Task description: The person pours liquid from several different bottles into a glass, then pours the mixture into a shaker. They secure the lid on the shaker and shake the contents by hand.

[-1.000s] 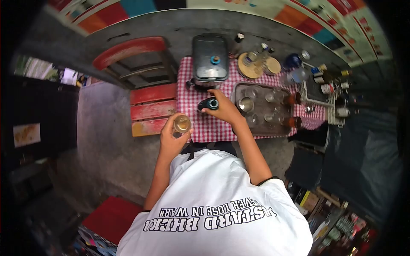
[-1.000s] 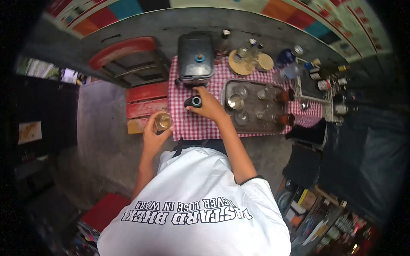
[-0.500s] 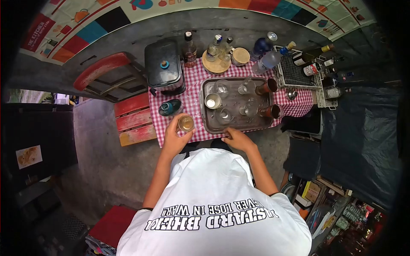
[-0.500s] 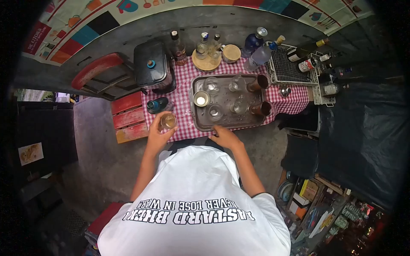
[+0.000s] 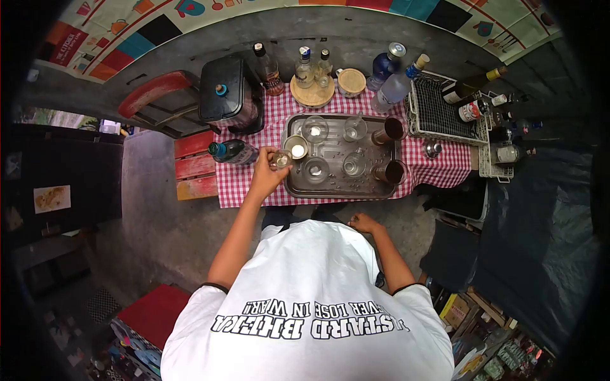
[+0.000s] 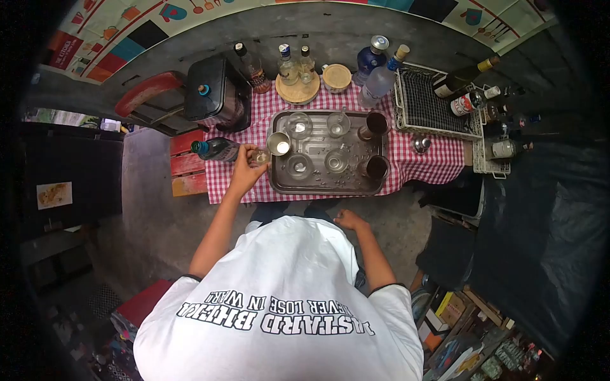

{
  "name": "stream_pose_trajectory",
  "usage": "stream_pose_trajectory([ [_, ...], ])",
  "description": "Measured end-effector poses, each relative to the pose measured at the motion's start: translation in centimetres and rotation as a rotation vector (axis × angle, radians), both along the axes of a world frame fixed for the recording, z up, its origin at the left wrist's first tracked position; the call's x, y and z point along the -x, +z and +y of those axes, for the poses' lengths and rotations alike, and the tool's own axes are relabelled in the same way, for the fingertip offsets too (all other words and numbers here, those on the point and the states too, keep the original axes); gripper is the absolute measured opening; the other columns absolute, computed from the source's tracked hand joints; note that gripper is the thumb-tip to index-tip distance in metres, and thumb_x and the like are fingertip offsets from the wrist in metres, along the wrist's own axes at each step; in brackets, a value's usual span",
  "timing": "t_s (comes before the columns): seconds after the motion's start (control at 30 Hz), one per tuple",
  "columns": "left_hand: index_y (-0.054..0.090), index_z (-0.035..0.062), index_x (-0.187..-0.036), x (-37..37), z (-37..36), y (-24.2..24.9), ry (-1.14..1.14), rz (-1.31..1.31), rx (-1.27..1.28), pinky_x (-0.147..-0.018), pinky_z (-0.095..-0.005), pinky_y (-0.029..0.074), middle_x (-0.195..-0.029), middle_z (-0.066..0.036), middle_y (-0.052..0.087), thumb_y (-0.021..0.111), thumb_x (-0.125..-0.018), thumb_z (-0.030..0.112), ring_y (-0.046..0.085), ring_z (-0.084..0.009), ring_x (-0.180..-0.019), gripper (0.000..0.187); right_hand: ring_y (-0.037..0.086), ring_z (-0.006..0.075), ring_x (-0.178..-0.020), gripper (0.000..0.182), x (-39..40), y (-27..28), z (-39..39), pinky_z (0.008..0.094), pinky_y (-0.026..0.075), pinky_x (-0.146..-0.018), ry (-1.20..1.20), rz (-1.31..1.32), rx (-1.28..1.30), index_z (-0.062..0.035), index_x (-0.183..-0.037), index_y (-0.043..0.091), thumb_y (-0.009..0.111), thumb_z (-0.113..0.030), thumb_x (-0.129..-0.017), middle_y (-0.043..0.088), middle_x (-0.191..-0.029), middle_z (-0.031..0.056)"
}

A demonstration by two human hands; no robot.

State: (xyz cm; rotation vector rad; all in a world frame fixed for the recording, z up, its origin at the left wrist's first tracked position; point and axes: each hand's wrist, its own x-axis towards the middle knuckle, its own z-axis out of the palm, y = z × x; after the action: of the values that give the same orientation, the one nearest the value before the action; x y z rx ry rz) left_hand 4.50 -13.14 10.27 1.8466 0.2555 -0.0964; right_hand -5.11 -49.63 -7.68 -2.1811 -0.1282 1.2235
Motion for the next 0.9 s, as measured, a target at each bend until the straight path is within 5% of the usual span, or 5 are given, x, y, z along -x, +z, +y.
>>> stream_pose_trajectory([
  [0.2,0.048,0.0064,-0.12,-1.8,-0.7,-1.2,0.004,0.086,-0.33,-0.082,-0.0388,0.052,-0.105,-0.016,0.066,0.079,-0.074,0.023,0.068,-0.0304,-0.096,0.058,0.066,0.0274,-0.09,0.042,-0.9,-3.4,-4.3,0.0378,0.051,-0.081,-0.018,0.127,0.129,0.0024,-0.1,0.065,0.071,-0.035,-0.083,0.069,-0.096,0.0174],
  [0.4,0.051,0.0048,-0.125,-3.3,0.0,-2.0,-0.097,0.166,-0.42,-0.085,-0.0438,0.051,-0.109,-0.022,0.067,0.078,-0.074,0.025,0.066,-0.0374,-0.1,0.062,0.065,0.0244,-0.084,0.038,-1.1,-3.7,-5.9,0.0366,0.051,-0.078,-0.062,0.014,0.101,0.0025,-0.098,0.066,0.07,-0.032,-0.084,0.069,-0.091,0.0148],
  [0.6,0.057,0.0056,-0.123,-4.8,0.1,-0.2,-0.193,0.136,-0.534,-0.085,-0.0446,0.051,-0.105,-0.022,0.068,0.077,-0.073,0.029,0.066,-0.0377,-0.099,0.058,0.065,0.0233,-0.083,0.032,-0.6,-5.5,-6.3,0.0366,0.051,-0.076,-0.09,0.054,0.06,0.0028,-0.101,0.066,0.063,-0.027,-0.09,0.07,-0.091,0.014],
  [0.9,0.059,0.0051,-0.122,-7.2,-0.4,5.7,-0.471,0.069,-0.837,-0.085,-0.0464,0.051,-0.103,-0.022,0.069,0.075,-0.073,0.026,0.066,-0.0379,-0.097,0.056,0.057,0.0166,-0.062,0.027,-1.1,-3.9,-5.2,0.0335,0.047,-0.058,-0.122,0.068,0.041,0.0017,-0.103,0.064,0.061,-0.023,-0.092,0.065,-0.078,0.0088],
])
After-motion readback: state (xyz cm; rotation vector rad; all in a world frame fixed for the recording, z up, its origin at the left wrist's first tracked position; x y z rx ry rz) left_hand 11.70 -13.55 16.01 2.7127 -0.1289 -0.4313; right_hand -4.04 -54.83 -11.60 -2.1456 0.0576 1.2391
